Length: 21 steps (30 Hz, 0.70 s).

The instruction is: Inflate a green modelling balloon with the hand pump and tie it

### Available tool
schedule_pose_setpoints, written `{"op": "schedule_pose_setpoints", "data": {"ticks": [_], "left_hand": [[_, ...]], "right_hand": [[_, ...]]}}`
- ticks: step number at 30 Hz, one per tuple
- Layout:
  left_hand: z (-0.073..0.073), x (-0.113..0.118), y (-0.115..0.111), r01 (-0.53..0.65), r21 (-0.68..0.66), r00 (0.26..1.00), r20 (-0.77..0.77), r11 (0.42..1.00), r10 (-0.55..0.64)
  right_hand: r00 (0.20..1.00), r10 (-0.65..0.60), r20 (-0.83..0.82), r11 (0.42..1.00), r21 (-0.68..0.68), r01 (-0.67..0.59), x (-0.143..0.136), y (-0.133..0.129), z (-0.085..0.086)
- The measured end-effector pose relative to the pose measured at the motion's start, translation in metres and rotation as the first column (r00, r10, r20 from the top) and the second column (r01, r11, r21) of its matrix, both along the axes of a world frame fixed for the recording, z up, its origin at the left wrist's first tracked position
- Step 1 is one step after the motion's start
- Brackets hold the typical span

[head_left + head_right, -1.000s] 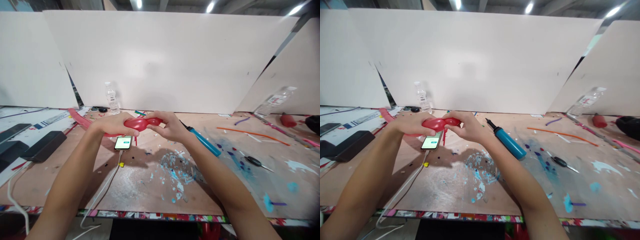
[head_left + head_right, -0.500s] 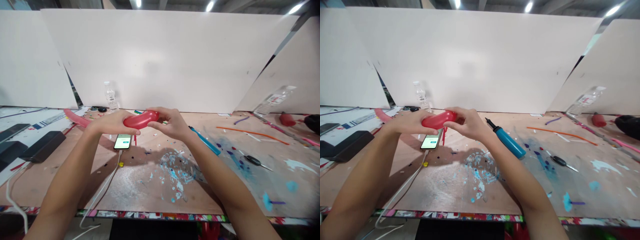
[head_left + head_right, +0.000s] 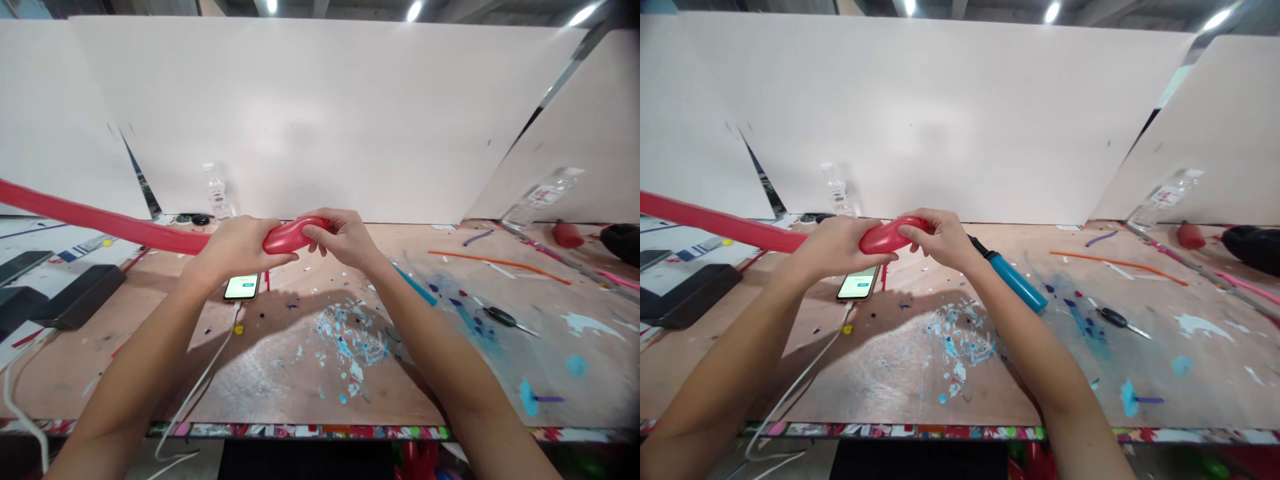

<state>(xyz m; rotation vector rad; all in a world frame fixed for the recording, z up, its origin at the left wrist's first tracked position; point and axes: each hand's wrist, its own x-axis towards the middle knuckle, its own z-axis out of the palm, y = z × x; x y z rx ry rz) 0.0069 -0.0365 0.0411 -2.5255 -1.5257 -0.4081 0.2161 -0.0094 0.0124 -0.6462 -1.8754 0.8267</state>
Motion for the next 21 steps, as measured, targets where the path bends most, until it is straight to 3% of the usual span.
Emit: {"op": "schedule_pose_setpoints", "data": {"ticks": [8,17,21], "left_hand": [[-0.001,0.007,-0.006,0.029,0.096,0.998,-0.06,0.995,-0.023],[-0.001,0.013,-0.008,0.054,0.112,0.983,-0.181,0.992,-0.033],[-0.003,0.016,-0.009,0.057,0.098,0.973,-0.227,0.994,-0.033]], "right_hand": [[0.992,0.008,-0.129,1.0,0.009,-0.007,-0.007,0.001,-0.007],[0.996,-0.068,-0.06,0.997,0.04,0.071,-0.017,0.0,-0.016],[0.999,-0.037,-0.002,0.994,0.105,0.037,-0.018,0.001,-0.021]]}}
